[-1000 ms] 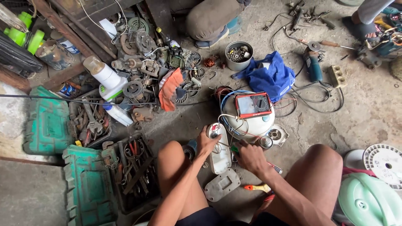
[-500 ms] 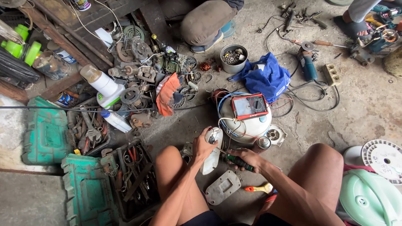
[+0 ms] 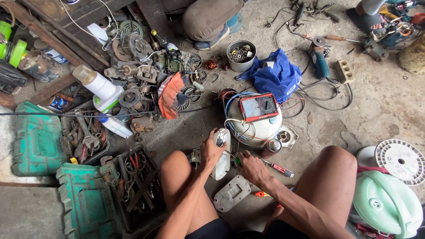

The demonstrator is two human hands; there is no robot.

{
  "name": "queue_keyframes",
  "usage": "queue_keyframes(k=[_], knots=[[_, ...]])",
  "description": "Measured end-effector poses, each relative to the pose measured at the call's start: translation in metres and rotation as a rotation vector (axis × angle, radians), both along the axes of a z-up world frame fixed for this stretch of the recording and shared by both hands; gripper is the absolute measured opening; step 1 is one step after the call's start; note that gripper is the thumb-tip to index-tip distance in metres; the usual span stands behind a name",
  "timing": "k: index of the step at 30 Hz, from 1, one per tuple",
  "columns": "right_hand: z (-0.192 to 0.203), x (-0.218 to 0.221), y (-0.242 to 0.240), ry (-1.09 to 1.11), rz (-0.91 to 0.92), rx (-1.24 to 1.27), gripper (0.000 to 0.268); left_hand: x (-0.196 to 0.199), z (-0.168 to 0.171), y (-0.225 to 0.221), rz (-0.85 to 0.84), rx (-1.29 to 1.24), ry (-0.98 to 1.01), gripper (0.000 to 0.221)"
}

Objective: Repairing the internal electrical components of a fan base using a multimeter and screwdriver.

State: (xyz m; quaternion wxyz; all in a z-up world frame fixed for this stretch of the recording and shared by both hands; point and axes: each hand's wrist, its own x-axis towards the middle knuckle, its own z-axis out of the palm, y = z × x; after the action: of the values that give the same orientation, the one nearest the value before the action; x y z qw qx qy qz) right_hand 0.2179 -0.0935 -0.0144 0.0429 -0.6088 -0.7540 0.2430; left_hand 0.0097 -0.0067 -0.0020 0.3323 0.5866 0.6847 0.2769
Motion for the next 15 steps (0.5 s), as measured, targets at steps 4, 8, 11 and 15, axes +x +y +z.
queue_keyframes(k=[4,8,11,15], knots=[[0.042,0.006,0.01,0.248,-0.175,-0.232,0.045,-0.001,-0.015,0.004,-0.004,0.012,0.027,0.078],[0.054,0.022,0.02,0.97,-0.411,-0.671,0.03,-0.004,-0.015,0.002,-0.037,0.008,-0.009,0.078],[0.066,0.027,0.027,1.22,-0.588,-0.869,0.034,-0.001,-0.018,0.01,-0.059,0.009,-0.047,0.08],[0.05,0.023,0.029,1.089,-0.529,-0.834,0.07,-0.01,-0.001,0.009,-0.036,0.018,-0.124,0.08]])
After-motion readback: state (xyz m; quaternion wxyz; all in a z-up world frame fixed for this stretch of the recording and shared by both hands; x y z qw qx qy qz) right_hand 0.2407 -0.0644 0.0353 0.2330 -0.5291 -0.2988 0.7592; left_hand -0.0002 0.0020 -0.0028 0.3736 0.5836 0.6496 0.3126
